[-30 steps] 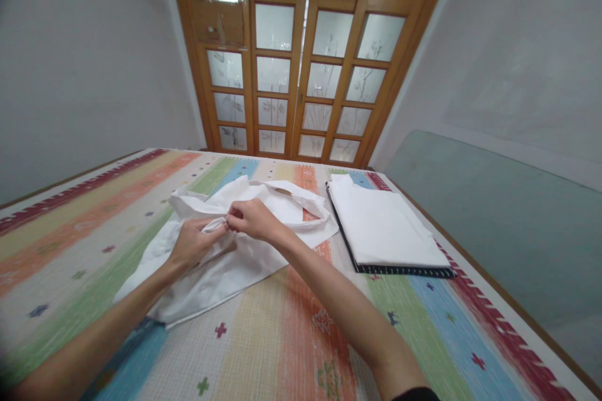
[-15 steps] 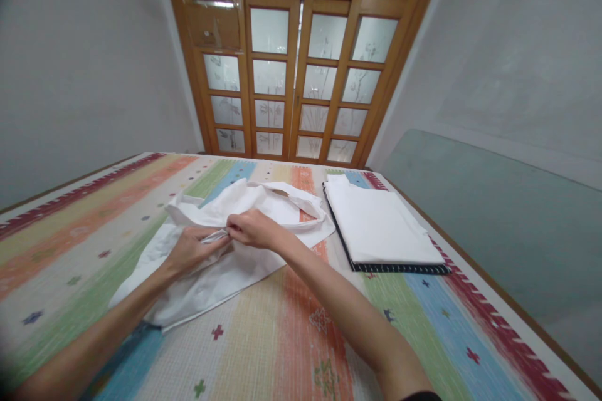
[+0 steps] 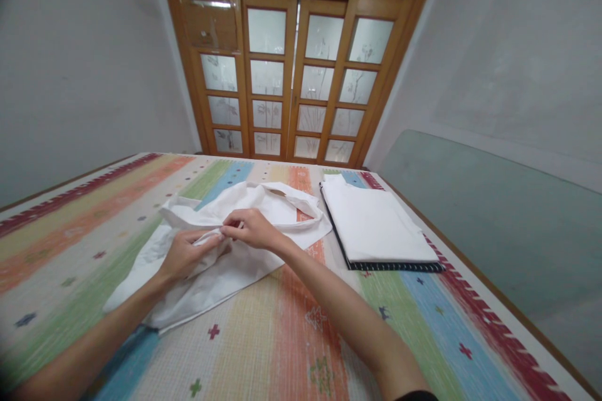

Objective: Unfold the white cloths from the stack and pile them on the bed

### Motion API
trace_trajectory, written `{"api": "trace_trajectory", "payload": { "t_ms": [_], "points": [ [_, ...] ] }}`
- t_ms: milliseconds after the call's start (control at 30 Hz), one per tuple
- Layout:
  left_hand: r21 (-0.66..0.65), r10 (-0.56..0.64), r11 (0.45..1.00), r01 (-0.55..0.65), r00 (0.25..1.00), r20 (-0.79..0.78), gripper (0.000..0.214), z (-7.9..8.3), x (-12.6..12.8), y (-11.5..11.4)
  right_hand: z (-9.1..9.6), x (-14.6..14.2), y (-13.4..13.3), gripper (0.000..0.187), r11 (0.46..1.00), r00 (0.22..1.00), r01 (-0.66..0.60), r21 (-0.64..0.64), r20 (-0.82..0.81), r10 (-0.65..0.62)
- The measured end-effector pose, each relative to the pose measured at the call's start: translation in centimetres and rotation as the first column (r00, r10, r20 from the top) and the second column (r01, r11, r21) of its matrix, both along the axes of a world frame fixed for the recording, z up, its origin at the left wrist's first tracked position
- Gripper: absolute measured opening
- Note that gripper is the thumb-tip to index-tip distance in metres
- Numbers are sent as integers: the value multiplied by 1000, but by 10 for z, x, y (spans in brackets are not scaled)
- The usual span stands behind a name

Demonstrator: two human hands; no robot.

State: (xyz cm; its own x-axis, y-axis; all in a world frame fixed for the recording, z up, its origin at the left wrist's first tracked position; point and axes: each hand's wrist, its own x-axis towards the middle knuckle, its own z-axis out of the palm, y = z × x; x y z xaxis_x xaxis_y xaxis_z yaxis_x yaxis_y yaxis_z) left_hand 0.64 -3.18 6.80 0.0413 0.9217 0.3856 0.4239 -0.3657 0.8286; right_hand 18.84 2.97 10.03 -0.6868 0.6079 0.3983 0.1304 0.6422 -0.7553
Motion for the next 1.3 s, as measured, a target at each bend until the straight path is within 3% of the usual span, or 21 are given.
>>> {"api": "trace_trajectory", "payload": {
  "t_ms": [167,400,567,767,933,1167,1300],
  "points": [
    [41,45,998,-43,997,-58,35,3,0,-3,-3,-6,-1,17,983,999,2,-184,-53,-12],
    [70,-37,996,52,979,-199,27,6,-2,-7,-6,-3,5,20,913,994,-109,-392,-69,89],
    [103,-86,989,110,973,-213,23,12,1,-9,-5,-2,6,15,908,990,-131,-397,-93,102],
    [69,-153,983,172,963,-220,25,18,2,-11,-5,-6,5,32,842,984,-175,-510,-67,164],
    [112,-67,989,101,960,-271,25,15,1,-13,-10,-13,4,40,825,979,-201,-529,-125,158],
    [257,41,965,57,931,-363,29,11,3,-13,-20,-23,0,42,852,985,-102,-513,-172,14],
    [379,76,920,101,902,-426,25,5,1,-12,-23,-23,0,40,871,987,-35,-491,-153,-47]
  ]
}}
